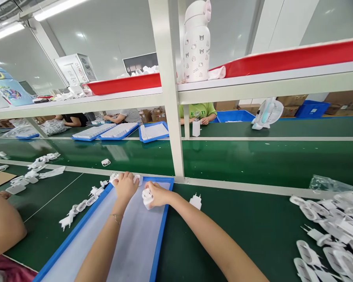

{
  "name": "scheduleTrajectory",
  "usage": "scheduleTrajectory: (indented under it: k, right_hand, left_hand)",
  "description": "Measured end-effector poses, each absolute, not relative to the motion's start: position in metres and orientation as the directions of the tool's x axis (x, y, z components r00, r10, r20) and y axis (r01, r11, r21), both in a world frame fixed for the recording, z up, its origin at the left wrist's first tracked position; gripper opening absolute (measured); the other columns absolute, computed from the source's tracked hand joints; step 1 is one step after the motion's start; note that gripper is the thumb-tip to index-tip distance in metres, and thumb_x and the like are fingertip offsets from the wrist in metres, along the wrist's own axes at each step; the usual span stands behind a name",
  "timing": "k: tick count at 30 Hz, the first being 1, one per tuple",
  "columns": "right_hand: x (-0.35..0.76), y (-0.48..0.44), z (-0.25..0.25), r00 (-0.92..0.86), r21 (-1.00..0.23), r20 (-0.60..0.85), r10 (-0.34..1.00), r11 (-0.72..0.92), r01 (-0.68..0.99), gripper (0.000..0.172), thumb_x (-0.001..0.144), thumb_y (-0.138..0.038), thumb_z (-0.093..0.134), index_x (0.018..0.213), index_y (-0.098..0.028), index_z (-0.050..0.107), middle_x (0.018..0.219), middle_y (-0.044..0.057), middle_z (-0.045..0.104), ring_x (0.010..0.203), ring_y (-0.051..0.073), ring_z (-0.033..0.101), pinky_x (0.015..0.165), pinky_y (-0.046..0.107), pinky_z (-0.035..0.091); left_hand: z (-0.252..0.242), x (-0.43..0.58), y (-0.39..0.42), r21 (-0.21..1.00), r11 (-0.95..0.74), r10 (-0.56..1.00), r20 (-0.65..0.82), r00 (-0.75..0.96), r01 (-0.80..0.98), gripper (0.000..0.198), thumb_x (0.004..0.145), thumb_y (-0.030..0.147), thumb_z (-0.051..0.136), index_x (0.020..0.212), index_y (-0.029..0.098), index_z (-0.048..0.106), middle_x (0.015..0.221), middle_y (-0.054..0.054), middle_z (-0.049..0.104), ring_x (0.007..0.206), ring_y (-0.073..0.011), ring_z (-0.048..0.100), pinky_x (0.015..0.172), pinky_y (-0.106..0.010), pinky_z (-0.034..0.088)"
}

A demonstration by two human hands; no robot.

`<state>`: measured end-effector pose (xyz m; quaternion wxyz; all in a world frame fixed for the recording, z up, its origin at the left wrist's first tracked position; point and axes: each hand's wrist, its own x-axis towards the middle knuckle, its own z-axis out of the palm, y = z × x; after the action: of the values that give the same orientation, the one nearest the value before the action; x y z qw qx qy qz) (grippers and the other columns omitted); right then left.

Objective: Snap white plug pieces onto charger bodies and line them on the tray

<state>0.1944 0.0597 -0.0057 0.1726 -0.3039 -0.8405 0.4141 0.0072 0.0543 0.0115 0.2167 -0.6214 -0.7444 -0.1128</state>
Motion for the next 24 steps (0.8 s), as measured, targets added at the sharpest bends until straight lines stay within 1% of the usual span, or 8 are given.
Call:
scheduleTrajectory:
  k: [3, 5, 9, 12, 15, 17, 21, 24]
  right_hand:
    - [0.189, 0.075, -0.005, -0.797, -0.725, -0.086, 0.598, 0.511, 0.461, 0.082, 0.047, -0.027, 0.081, 0.121, -0.031, 0.044, 0.111, 0.006, 0.051, 0.092, 0.025, 0.057, 0.067, 0.031, 0.047]
    - [0.190, 0.083, -0.002, -0.810, -0.633, -0.108, 0.577, 0.588, 0.503, 0.080, 0.052, -0.033, 0.079, 0.124, -0.033, 0.042, 0.113, 0.006, 0.051, 0.096, 0.027, 0.055, 0.070, 0.032, 0.046]
    - [0.196, 0.094, 0.006, -0.836, -0.383, 0.076, 0.544, 0.790, 0.479, 0.063, 0.062, -0.035, 0.075, 0.118, -0.030, 0.048, 0.122, 0.005, 0.053, 0.113, 0.029, 0.044, 0.090, 0.042, 0.037]
    - [0.202, 0.092, 0.004, -0.793, -0.248, 0.192, 0.578, 0.811, 0.530, 0.061, 0.066, -0.033, 0.074, 0.121, -0.024, 0.048, 0.129, 0.007, 0.050, 0.116, 0.028, 0.041, 0.093, 0.042, 0.033]
    - [0.206, 0.078, -0.005, -0.671, -0.254, 0.233, 0.704, 0.710, 0.657, 0.063, 0.066, -0.037, 0.074, 0.121, -0.018, 0.049, 0.128, 0.010, 0.052, 0.116, 0.027, 0.042, 0.093, 0.039, 0.034]
    - [0.205, 0.068, -0.011, -0.591, -0.285, 0.204, 0.780, 0.625, 0.727, 0.051, 0.072, -0.041, 0.070, 0.113, -0.014, 0.055, 0.118, 0.013, 0.059, 0.111, 0.028, 0.048, 0.090, 0.039, 0.036]
    - [0.196, 0.060, -0.018, -0.543, -0.336, 0.105, 0.833, 0.543, 0.769, 0.028, 0.084, -0.041, 0.054, 0.084, -0.016, 0.067, 0.085, 0.009, 0.070, 0.087, 0.026, 0.061, 0.083, 0.039, 0.040]
    - [0.185, 0.062, -0.017, -0.512, -0.365, 0.072, 0.856, 0.500, 0.785, 0.029, 0.086, -0.038, 0.050, 0.078, -0.017, 0.068, 0.082, 0.008, 0.070, 0.083, 0.025, 0.063, 0.081, 0.038, 0.041]
  left_hand:
    - [0.014, -0.001, 0.057, -0.152, 0.144, 0.914, 0.398, -0.072, 0.978, 0.027, 0.082, 0.034, 0.045, 0.077, 0.015, 0.062, 0.102, -0.013, 0.057, 0.104, -0.0304, 0.044, 0.080, -0.045, 0.031]
    - [0.014, -0.002, 0.061, -0.180, 0.129, 0.925, 0.376, -0.053, 0.975, 0.025, 0.081, 0.033, 0.047, 0.077, 0.015, 0.064, 0.107, -0.013, 0.055, 0.107, -0.0318, 0.042, 0.080, -0.047, 0.031]
    - [0.008, 0.005, 0.065, -0.167, 0.163, 0.897, 0.437, -0.076, 0.972, 0.027, 0.084, 0.035, 0.045, 0.088, 0.015, 0.063, 0.110, -0.014, 0.054, 0.106, -0.0320, 0.043, 0.080, -0.048, 0.033]
    - [-0.001, 0.010, 0.057, -0.131, 0.160, 0.852, 0.519, -0.070, 0.978, 0.029, 0.085, 0.036, 0.045, 0.099, 0.016, 0.060, 0.115, -0.013, 0.054, 0.106, -0.0317, 0.045, 0.081, -0.047, 0.033]
    - [-0.012, 0.009, 0.038, -0.072, 0.158, 0.777, 0.624, -0.079, 0.985, 0.031, 0.086, 0.036, 0.044, 0.108, 0.017, 0.055, 0.117, -0.013, 0.054, 0.106, -0.0310, 0.048, 0.082, -0.045, 0.034]
    - [-0.019, 0.007, 0.024, -0.017, 0.134, 0.783, 0.615, -0.095, 0.991, 0.029, 0.086, 0.036, 0.043, 0.104, 0.016, 0.055, 0.108, -0.012, 0.058, 0.096, -0.0275, 0.054, 0.077, -0.039, 0.037]
    - [-0.032, 0.002, 0.008, 0.169, 0.073, 0.930, 0.346, -0.129, 0.983, 0.022, 0.085, 0.037, 0.042, 0.090, 0.019, 0.054, 0.092, -0.003, 0.061, 0.063, -0.0159, 0.056, 0.056, -0.028, 0.038]
    - [-0.037, 0.000, 0.012, 0.265, -0.087, 0.973, 0.228, 0.025, 0.960, 0.020, 0.084, 0.037, 0.045, 0.091, 0.021, 0.054, 0.097, -0.002, 0.061, 0.071, -0.0154, 0.058, 0.062, -0.027, 0.043]
